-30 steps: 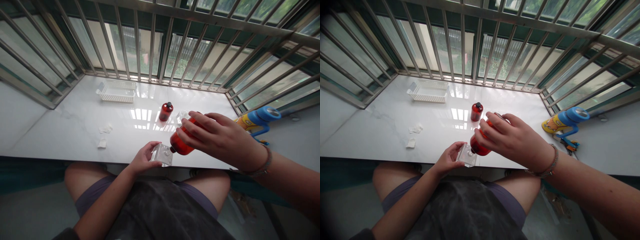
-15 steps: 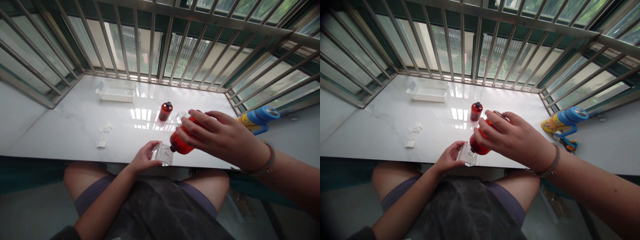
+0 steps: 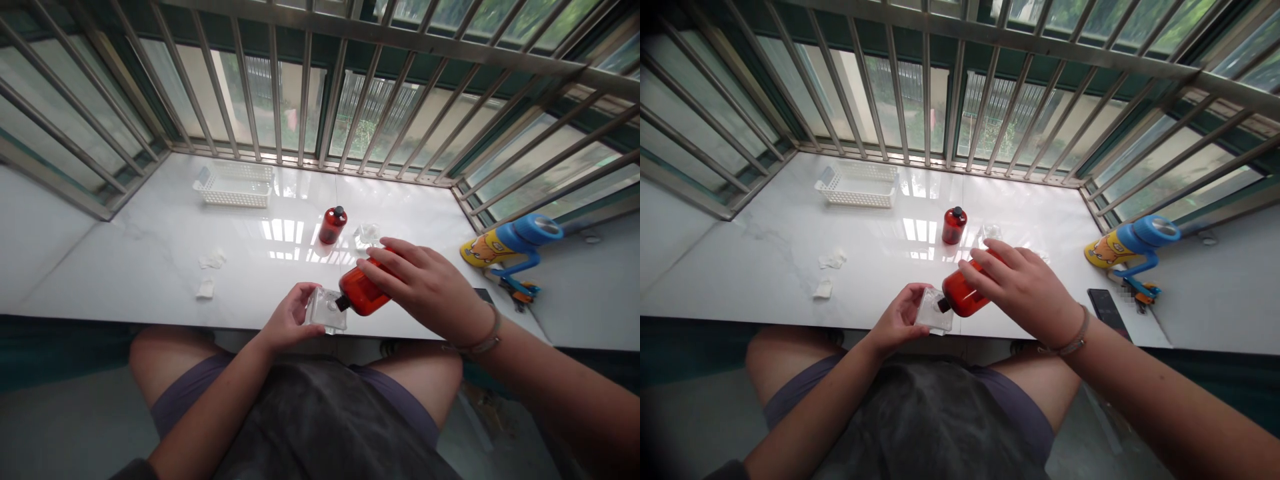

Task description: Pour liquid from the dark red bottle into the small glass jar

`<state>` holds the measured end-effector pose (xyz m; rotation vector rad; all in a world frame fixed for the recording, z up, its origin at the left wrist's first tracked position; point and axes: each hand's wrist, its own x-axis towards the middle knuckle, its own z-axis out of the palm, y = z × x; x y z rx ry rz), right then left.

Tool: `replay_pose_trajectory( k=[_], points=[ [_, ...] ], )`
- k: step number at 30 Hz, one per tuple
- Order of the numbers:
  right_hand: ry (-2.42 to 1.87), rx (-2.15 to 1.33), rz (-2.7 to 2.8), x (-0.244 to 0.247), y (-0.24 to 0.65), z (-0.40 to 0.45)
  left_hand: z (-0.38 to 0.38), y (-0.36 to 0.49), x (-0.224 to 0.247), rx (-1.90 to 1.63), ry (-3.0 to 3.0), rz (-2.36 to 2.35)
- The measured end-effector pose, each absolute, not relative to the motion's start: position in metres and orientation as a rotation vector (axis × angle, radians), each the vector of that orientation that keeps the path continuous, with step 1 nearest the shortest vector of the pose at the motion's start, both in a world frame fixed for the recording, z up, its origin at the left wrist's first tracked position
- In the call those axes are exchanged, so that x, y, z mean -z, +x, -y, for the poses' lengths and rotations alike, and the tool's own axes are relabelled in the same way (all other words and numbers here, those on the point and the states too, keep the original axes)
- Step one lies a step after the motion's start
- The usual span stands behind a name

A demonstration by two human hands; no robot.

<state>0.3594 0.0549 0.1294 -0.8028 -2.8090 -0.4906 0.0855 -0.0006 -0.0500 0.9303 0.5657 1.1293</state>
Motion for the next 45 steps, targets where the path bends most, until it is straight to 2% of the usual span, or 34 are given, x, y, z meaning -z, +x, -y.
replay_pose_trajectory(
  k=[8,16,23,33,40,45],
  points=[
    [-1.167,-0.324,2.179,-0.031,0.362,-0.021,0.005,0.071,0.059,-1.147,0.960,-0.659],
    [-1.349,-0.526,1.799,0.054,0.345,0.008,-0.004,0.046,0.075,-1.075,1.089,-0.955],
    [-1.550,-0.881,1.531,0.075,0.335,-0.001,-0.021,0.035,0.092,-1.114,1.323,-1.051],
    [-1.584,-0.860,1.628,0.075,0.338,-0.018,-0.031,0.026,0.104,-1.015,1.506,-1.159],
    [-1.392,-0.474,2.053,0.088,0.387,-0.015,-0.031,0.012,0.088,-0.855,1.737,-1.350],
    [-1.617,-0.175,1.991,0.088,0.424,-0.025,-0.027,0.010,0.067,-0.775,1.904,-1.465]
  ],
)
